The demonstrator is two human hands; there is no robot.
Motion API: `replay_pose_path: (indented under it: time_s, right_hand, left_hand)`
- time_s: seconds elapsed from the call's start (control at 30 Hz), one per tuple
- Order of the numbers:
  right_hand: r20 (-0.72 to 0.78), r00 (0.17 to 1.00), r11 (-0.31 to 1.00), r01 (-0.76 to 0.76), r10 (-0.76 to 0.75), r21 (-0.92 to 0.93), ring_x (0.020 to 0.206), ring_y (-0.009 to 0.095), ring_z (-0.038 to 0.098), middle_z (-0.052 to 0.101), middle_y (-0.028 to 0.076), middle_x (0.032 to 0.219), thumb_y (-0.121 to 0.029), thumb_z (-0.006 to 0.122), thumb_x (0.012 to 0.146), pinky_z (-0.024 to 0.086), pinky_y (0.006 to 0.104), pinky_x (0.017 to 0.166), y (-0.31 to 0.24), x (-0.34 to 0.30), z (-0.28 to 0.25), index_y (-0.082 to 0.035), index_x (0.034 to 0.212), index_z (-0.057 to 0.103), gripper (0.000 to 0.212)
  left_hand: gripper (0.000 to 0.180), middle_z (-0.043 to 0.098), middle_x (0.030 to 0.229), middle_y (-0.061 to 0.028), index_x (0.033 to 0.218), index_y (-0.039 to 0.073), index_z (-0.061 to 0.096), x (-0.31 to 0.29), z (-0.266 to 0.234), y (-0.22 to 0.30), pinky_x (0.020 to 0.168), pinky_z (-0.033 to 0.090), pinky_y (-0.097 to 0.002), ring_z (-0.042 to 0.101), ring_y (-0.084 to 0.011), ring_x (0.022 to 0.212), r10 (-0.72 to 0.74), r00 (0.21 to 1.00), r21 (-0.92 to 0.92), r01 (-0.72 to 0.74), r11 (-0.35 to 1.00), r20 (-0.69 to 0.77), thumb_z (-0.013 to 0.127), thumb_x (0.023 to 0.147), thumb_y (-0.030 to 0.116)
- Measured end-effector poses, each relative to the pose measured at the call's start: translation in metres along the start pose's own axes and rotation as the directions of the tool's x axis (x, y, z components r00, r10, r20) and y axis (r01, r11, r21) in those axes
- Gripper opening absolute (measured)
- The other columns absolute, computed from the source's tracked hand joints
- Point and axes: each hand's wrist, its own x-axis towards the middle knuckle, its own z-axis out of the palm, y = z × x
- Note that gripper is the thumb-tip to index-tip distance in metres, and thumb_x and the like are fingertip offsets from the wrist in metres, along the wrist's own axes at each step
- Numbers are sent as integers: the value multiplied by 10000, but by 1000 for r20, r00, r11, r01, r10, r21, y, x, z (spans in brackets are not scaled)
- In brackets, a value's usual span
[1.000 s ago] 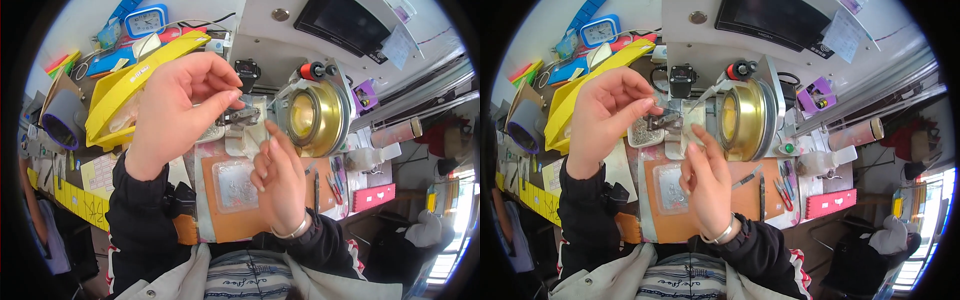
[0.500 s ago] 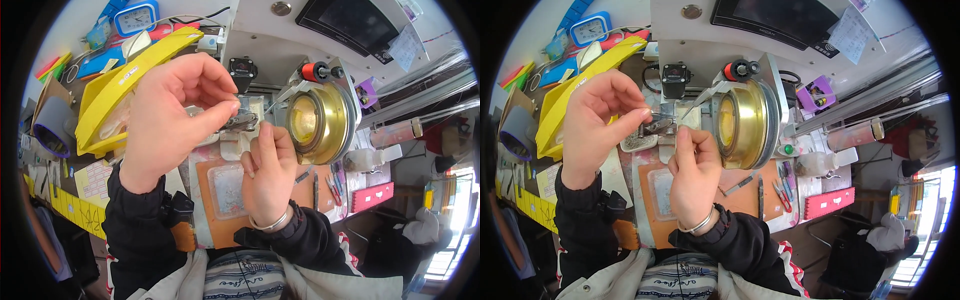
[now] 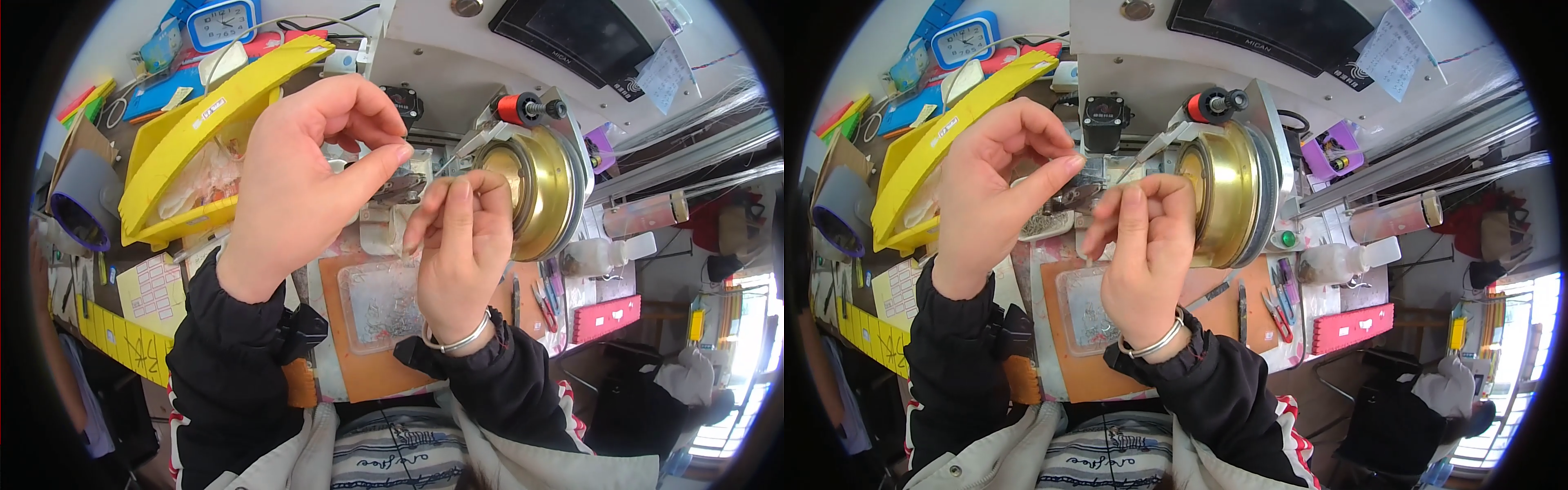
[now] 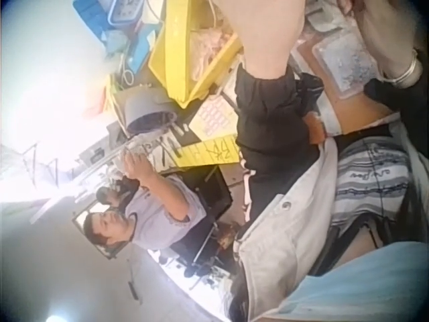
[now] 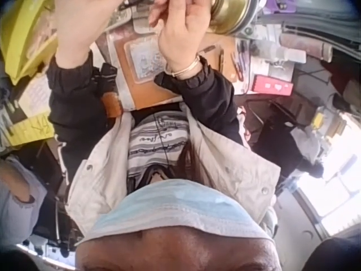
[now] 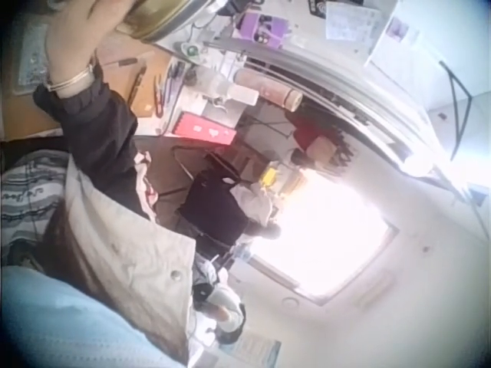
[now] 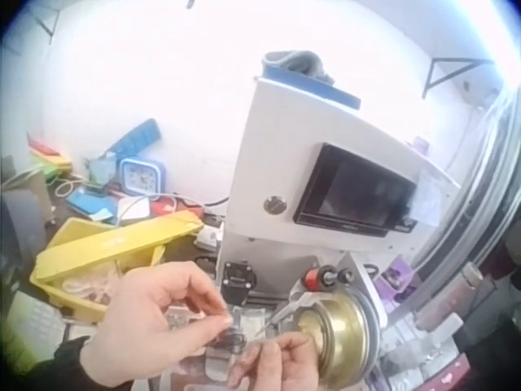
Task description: Gluing, measuring, and assembling small mechanical parts at a workbench.
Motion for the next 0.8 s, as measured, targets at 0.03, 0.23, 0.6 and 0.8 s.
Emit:
replay_pose_path:
  time_s: [0.03,0.23,0.6,0.8]
  right_hand:
    - [29,999,1000,-21,21,-5,571,98,524,546,77,839,-102,415,1032,421,214,514,2,-3,-4,-36,1022,401,68]
    - [119,971,978,-204,207,-40,561,117,458,470,50,748,-93,419,1027,420,243,531,-9,-53,-24,-38,985,384,77]
    - [192,944,963,-258,268,-74,646,77,490,538,48,799,-47,431,1016,427,210,606,-9,-46,-32,-18,1081,400,78]
    - [50,973,970,-222,227,-97,603,91,454,511,36,753,-141,449,1023,374,209,558,-1,-18,-14,2,1192,427,223]
  left_hand:
    - [168,597,874,-8,935,18,585,0,2,-1,775,471,-231,590,-87,835,0,1000,-1,0,1000,0,689,810,-25]
    - [141,606,851,-11,888,9,592,-2,9,-3,768,469,-235,584,-90,813,92,995,77,-93,993,25,691,796,-30]
    - [102,610,777,-32,812,-4,580,-5,13,3,706,463,-240,591,-107,746,149,988,215,-152,965,28,655,759,-47]
    - [104,601,741,-74,799,-6,572,-8,19,3,660,471,-265,613,-172,710,223,975,346,-217,913,21,624,736,-70]
